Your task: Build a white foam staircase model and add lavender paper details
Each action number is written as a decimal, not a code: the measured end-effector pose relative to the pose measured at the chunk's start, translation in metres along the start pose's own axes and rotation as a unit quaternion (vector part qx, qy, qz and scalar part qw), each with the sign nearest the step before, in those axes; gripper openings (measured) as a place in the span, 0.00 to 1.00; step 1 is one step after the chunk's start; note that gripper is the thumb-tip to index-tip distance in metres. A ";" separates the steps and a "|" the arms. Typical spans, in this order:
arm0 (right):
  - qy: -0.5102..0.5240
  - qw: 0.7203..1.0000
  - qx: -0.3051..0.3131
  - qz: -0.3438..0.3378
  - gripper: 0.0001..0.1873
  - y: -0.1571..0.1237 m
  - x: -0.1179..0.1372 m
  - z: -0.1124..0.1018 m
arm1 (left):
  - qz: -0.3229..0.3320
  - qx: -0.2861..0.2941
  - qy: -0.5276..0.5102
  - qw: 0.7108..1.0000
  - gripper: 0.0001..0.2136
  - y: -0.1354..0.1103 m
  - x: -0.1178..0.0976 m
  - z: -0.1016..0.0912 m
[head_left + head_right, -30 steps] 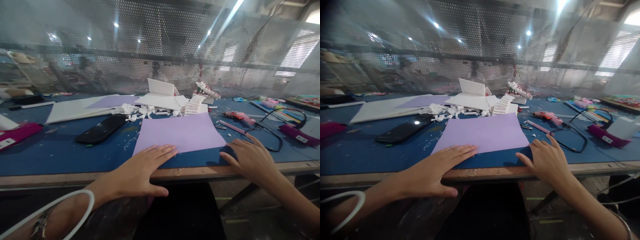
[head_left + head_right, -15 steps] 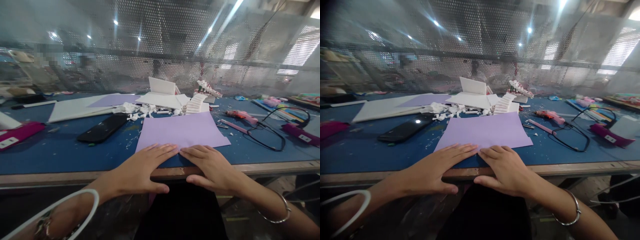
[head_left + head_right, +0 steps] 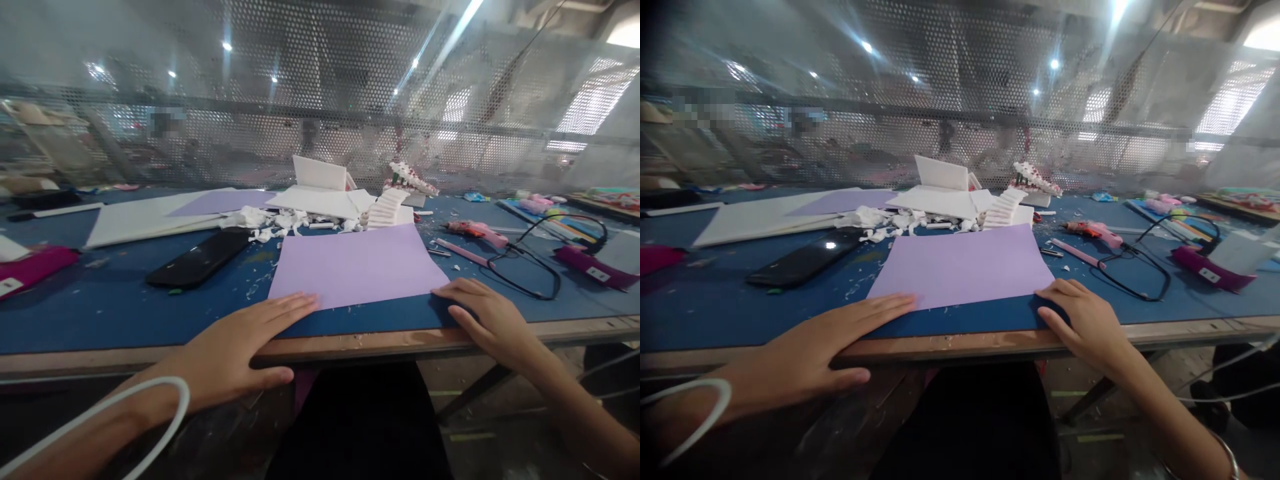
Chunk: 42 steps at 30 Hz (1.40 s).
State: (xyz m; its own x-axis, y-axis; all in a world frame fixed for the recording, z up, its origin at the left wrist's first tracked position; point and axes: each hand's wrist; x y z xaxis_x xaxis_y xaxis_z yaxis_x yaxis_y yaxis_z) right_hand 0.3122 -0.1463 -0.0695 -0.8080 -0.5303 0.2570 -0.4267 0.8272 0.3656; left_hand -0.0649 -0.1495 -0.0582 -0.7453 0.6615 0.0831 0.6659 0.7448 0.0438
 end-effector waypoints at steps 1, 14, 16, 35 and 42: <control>-0.010 1.000 -0.006 0.008 0.21 -0.002 -0.003 -0.001 | -0.014 -0.021 0.003 1.000 0.38 -0.008 0.004 0.003; -0.029 0.994 0.067 -0.084 0.18 0.040 0.007 -0.008 | -0.053 -0.126 0.087 0.987 0.19 -0.004 0.015 -0.024; 0.018 0.988 0.102 -0.119 0.19 0.057 0.010 -0.005 | -0.007 -0.120 0.079 0.990 0.19 0.021 0.006 -0.029; -0.147 0.965 -0.094 -0.197 0.23 0.106 0.040 -0.022 | 0.120 -0.279 0.327 0.895 0.14 0.133 -0.037 -0.069; -0.166 0.963 -0.112 -0.179 0.25 0.108 0.044 -0.045 | 0.177 -0.331 0.397 0.837 0.16 0.125 -0.021 -0.094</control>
State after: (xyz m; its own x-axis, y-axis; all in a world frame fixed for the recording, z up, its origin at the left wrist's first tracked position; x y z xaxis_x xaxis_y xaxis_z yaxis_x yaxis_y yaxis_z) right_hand 0.2486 -0.0887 0.0219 -0.7272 -0.6540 -0.2084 -0.6336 0.5227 0.5704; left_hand 0.0373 -0.0789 0.0396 -0.4152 0.3680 0.8320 0.9088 0.1274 0.3972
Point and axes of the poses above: each hand's wrist, its own y-axis towards the middle knuckle, its own z-axis out of the palm, x = y × z, and after that the axes turned 11 degrees about y, right-handed
